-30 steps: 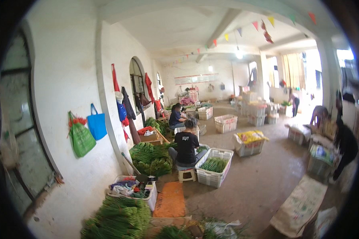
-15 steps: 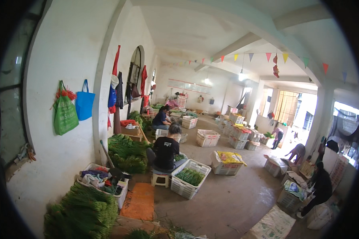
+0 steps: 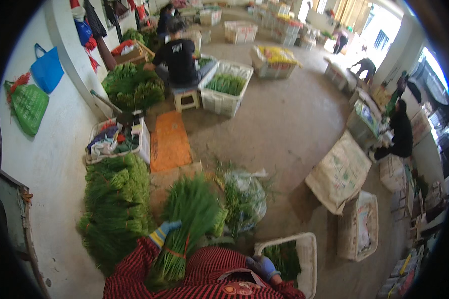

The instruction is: The person trims the root ends of green onion bundles with a cleaver, ties them with rubber bands, and places them into a plastic crate. The person repeats this process for multiple bundles in a food processing room.

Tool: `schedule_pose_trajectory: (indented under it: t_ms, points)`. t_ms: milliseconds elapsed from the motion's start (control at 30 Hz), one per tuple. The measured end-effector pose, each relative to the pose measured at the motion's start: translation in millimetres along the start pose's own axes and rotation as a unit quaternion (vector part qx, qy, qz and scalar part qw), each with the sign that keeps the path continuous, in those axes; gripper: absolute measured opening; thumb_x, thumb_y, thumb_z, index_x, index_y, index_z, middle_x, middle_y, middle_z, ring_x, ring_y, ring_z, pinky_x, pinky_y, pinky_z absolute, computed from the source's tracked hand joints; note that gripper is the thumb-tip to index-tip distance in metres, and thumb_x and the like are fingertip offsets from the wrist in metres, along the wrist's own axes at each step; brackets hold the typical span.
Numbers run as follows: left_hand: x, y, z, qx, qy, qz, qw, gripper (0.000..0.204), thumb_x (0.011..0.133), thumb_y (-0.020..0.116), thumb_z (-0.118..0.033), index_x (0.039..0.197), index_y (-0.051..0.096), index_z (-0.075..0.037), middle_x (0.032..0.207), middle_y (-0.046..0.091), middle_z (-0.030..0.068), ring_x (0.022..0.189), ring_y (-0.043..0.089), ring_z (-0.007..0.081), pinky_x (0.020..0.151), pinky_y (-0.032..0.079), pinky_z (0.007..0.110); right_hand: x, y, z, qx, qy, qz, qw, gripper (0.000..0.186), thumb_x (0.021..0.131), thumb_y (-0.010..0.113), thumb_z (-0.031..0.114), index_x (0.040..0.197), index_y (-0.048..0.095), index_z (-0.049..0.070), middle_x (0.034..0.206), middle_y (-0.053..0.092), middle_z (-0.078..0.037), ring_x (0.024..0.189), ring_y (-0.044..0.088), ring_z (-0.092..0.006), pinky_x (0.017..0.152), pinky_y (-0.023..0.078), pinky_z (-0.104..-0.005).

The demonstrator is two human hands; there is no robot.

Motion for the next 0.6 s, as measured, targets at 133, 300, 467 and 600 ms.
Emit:
schedule_pose_trajectory:
  t_ms: [133,300,467,600]
  points:
    - [22,4,-7,-0.141,0.01,-0.027,0.99,0.049,0.094,0.064,-0.035,0.131,0.06,-0.004,0.118,0.069,0.0142,0.099,0.069,0.0295,0.092,0.056,0.043,38,36,34,0.238,-0.068,0.098,0.964,0.036,0.102,0.055,0.036,0.099,0.066,0.002,0.09,0.067,-0.004,0.086,0.064,-0.0163,0.076,0.052,-0.0316]
    - [41,31,56,-0.203,-0.028,-0.103,0.973,0.052,0.089,0.069,-0.038,0.126,0.062,-0.003,0.115,0.069,0.0134,0.097,0.068,0.0299,0.089,0.057,0.042,101,99,50,0.465,0.118,0.295,0.826,0.06,0.099,0.052,0.051,0.118,0.059,-0.006,0.109,0.066,-0.012,0.103,0.063,-0.0198,0.095,0.052,-0.0348]
    - [57,28,123,-0.044,0.019,-0.264,0.963,0.053,0.089,0.072,-0.034,0.128,0.059,0.0,0.116,0.067,0.0108,0.1,0.065,0.0237,0.089,0.054,0.036,105,145,58,0.33,0.112,0.256,0.902,0.086,0.077,0.078,0.059,0.118,0.056,-0.013,0.096,0.065,-0.012,0.086,0.061,-0.018,0.075,0.051,-0.036]
    - [29,-6,166,-0.116,0.017,-0.112,0.987,0.069,0.093,0.069,-0.033,0.146,0.037,-0.003,0.14,0.05,0.0132,0.122,0.054,0.0261,0.103,0.046,0.039,104,152,57,0.248,0.09,0.257,0.93,0.092,0.074,0.079,0.062,0.124,0.052,-0.01,0.1,0.069,-0.019,0.092,0.067,-0.0231,0.082,0.053,-0.0365]
Point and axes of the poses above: each hand's wrist, its own x-axis towards the middle knuckle, its own y-axis out of the palm, z = x × y, the point moved 4 cm from there along x, towards the middle knuckle
